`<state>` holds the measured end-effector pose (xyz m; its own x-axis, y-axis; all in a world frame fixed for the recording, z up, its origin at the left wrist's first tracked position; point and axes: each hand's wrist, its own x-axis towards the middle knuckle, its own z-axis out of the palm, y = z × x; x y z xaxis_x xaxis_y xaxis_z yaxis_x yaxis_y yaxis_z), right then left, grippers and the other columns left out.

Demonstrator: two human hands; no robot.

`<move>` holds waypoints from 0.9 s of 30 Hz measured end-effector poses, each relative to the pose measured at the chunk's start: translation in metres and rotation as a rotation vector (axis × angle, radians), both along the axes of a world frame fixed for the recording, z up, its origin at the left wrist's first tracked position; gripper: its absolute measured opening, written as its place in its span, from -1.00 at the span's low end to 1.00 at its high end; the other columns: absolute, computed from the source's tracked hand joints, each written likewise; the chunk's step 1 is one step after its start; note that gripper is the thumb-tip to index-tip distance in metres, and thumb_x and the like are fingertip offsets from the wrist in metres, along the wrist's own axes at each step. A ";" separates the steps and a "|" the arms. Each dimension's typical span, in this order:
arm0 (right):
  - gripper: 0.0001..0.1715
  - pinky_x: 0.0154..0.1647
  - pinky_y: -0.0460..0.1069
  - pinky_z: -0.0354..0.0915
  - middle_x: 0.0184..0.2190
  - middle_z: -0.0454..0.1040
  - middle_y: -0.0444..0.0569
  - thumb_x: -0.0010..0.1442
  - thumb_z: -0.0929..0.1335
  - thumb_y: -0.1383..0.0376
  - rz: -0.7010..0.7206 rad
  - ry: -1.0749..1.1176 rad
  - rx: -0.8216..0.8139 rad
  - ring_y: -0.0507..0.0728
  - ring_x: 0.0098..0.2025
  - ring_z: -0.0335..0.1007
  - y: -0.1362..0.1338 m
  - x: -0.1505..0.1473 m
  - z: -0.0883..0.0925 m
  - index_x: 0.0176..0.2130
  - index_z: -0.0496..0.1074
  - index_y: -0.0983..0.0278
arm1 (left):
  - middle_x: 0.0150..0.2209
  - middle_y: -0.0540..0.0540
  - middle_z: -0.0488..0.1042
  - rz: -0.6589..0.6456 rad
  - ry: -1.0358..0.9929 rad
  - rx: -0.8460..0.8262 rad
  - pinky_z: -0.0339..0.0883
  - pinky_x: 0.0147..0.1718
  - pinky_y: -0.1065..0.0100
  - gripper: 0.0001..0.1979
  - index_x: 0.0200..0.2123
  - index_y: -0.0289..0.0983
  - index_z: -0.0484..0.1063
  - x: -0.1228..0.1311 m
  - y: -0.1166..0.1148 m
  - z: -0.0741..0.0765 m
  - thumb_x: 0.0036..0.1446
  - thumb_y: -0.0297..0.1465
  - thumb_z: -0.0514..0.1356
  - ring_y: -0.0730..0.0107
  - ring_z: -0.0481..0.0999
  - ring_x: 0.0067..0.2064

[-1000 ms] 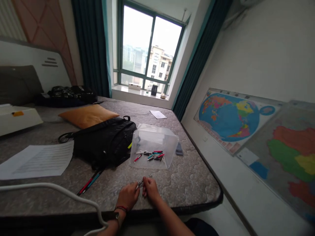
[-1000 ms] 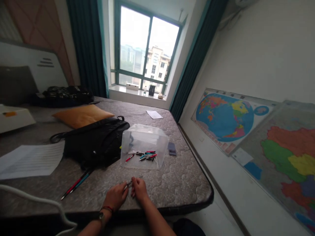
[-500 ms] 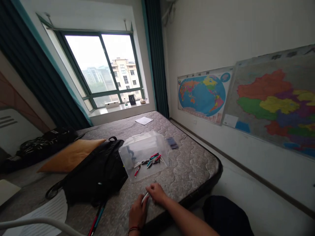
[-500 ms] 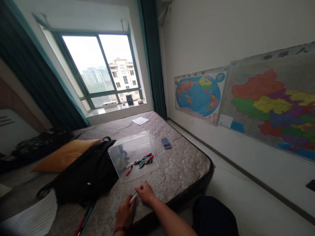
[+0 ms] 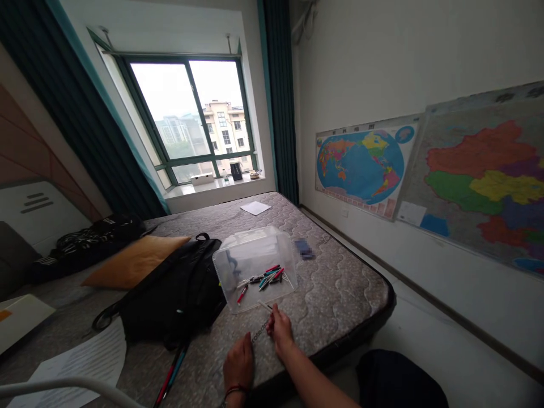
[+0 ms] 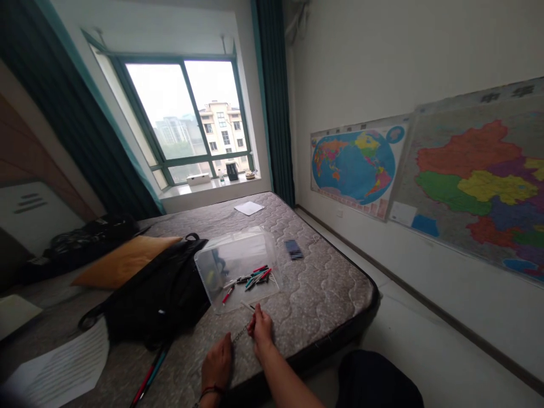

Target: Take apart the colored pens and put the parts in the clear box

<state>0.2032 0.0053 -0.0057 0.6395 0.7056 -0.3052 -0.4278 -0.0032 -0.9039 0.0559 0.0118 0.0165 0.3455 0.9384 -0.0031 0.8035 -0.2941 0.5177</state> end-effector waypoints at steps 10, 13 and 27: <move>-0.59 -0.40 -0.08 0.11 -0.46 0.55 0.02 0.30 0.24 0.11 0.396 -0.924 -0.166 0.08 -0.40 0.41 -0.017 -0.030 0.002 -0.46 0.43 0.24 | -0.01 -0.22 0.55 -0.100 -0.004 0.045 0.35 -0.16 0.22 -0.50 0.14 -0.17 0.31 0.002 -0.004 -0.004 0.36 -0.20 -0.26 0.12 0.57 -0.04; -0.63 -0.38 -0.08 0.10 -0.43 0.56 0.03 0.31 0.25 0.16 0.421 -0.971 -0.211 0.09 -0.39 0.42 -0.017 -0.031 0.002 -0.43 0.47 0.24 | 0.00 -0.14 0.56 -0.113 -0.003 0.028 0.39 -0.15 0.20 -0.48 0.08 -0.08 0.35 0.001 -0.002 -0.008 0.35 -0.19 -0.31 0.12 0.57 -0.04; -0.67 -0.42 -0.11 0.16 -0.49 0.49 -0.06 0.29 0.26 0.14 0.384 -0.795 -0.105 0.06 -0.46 0.39 -0.017 -0.024 -0.001 -0.39 0.43 0.27 | -0.14 -0.17 0.59 -0.095 0.032 0.039 0.38 -0.22 0.15 -0.57 0.04 -0.06 0.34 0.001 -0.006 0.002 0.33 -0.20 -0.23 0.03 0.60 -0.11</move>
<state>0.1792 -0.0121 -0.0068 0.4151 0.9082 0.0533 0.3734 -0.1167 -0.9203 0.0572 0.0057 0.0190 0.4333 0.9010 0.0201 0.7870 -0.3892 0.4788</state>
